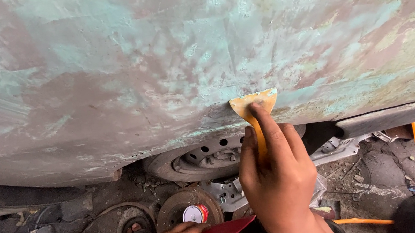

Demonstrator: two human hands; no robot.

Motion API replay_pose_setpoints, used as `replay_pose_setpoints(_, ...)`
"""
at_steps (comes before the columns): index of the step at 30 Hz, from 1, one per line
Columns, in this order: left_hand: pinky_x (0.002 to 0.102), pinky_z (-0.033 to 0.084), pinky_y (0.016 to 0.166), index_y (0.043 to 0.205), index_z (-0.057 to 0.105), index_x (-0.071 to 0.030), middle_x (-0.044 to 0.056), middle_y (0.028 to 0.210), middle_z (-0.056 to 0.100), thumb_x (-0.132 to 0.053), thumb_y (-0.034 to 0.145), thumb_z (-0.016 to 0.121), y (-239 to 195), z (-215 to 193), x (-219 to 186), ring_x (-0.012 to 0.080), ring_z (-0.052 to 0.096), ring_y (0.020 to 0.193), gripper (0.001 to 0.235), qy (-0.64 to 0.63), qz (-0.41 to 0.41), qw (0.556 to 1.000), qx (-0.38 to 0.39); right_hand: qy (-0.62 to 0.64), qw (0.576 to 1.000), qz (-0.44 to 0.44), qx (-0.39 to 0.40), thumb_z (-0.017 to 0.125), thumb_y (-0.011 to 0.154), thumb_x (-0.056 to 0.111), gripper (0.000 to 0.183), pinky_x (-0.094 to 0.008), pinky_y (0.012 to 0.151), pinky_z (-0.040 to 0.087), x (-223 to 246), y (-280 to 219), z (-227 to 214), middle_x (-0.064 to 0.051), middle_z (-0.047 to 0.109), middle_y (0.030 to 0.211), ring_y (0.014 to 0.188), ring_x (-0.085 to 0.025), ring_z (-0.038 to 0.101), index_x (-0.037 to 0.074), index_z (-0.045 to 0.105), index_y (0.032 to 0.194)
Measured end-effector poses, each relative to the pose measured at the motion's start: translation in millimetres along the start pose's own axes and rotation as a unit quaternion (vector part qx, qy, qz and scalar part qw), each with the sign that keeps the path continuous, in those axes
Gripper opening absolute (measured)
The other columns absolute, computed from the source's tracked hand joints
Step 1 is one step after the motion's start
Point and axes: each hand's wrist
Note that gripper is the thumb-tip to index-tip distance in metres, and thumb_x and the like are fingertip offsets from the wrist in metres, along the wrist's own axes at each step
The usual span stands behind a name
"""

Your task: The person uses a small yellow scraper to apply a light-colored body filler to a damaged area on the side of a vehicle. They repeatedly scoop the filler from a red plastic card and spread it onto the car's surface near the wheel well.

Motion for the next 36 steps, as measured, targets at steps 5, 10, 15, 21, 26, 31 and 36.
replay_pose_setpoints(5, 0.039, 0.05, 0.102, 0.144, 0.045, -0.06, -0.036, 0.148, 0.047, -0.02, 0.089, 0.052, -14, -12, -3, 0.0136, 0.061, 0.123, 0.068, -0.006, 0.032, 0.999, 0.003, -0.023, 1.0, -0.02, -0.004, 0.066, 0.104, -0.002, 0.037, -0.035, 0.075, 0.051, -2, -8, 6, -0.007, 0.061, 0.092, 0.074, -0.022, 0.057, 0.002, 0.062, 0.14)
replay_pose_setpoints(10, 0.035, 0.052, 0.105, 0.144, 0.048, -0.054, -0.034, 0.147, 0.05, -0.019, 0.092, 0.052, -21, -15, -5, 0.0103, 0.063, 0.122, 0.063, -0.016, 0.032, 0.999, -0.002, -0.047, 0.999, -0.022, -0.001, 0.068, 0.101, -0.001, 0.039, -0.036, 0.072, 0.052, -8, -19, 11, -0.007, 0.063, 0.096, 0.077, -0.022, 0.061, 0.004, 0.064, 0.14)
replay_pose_setpoints(15, 0.046, 0.052, 0.102, 0.14, 0.049, -0.058, -0.03, 0.144, 0.052, -0.012, 0.089, 0.049, -36, -19, -13, 0.0215, 0.065, 0.115, 0.069, -0.006, 0.018, 1.0, -0.019, -0.034, 0.999, -0.021, 0.031, 0.065, 0.097, -0.003, 0.046, -0.042, 0.06, 0.049, -15, -32, 14, -0.009, 0.058, 0.091, 0.07, -0.029, 0.056, 0.004, 0.061, 0.142)
replay_pose_setpoints(21, 0.046, 0.052, 0.096, 0.137, 0.052, -0.052, -0.023, 0.138, 0.058, -0.018, 0.095, 0.054, -49, -23, -23, 0.0211, 0.064, 0.117, 0.054, 0.003, 0.018, 1.0, -0.024, -0.039, 0.996, 0.007, 0.075, 0.065, 0.094, 0.005, 0.049, -0.051, 0.052, 0.048, -24, -48, 16, -0.01, 0.06, 0.095, 0.068, -0.037, 0.059, 0.008, 0.061, 0.143)
replay_pose_setpoints(26, 0.041, 0.055, 0.096, 0.139, 0.053, -0.052, -0.021, 0.136, 0.06, -0.026, 0.101, 0.05, -58, -24, -34, 0.0181, 0.065, 0.116, 0.046, 0.024, 0.009, 0.999, -0.02, -0.034, 0.989, 0.043, 0.136, 0.062, 0.093, 0.01, 0.048, -0.057, 0.047, 0.043, -30, -55, 7, -0.012, 0.057, 0.091, 0.061, -0.046, 0.055, 0.012, 0.06, 0.141)
replay_pose_setpoints(31, 0.043, 0.053, 0.097, 0.139, 0.054, -0.052, -0.022, 0.138, 0.06, -0.028, 0.1, 0.049, -56, -16, -34, 0.0196, 0.064, 0.118, 0.046, 0.016, 0.016, 0.999, -0.035, 0.014, 0.982, 0.067, 0.178, 0.062, 0.095, 0.018, 0.038, -0.056, 0.049, 0.048, -29, -45, -28, -0.01, 0.063, 0.095, 0.063, -0.042, 0.063, 0.015, 0.064, 0.133)
replay_pose_setpoints(36, 0.036, 0.056, 0.098, 0.138, 0.056, -0.047, -0.02, 0.134, 0.063, -0.028, 0.101, 0.05, -49, -7, -34, 0.0153, 0.066, 0.116, 0.042, 0.034, 0.037, 0.998, -0.038, 0.026, 0.98, -0.021, 0.195, 0.059, 0.095, 0.008, 0.047, -0.043, 0.047, 0.044, -54, -48, -55, -0.004, 0.062, 0.089, 0.057, -0.032, 0.059, 0.02, 0.062, 0.14)
Point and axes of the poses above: each hand's wrist, its own y-axis towards the middle knuckle, its own z-axis out of the palm, x = y × z
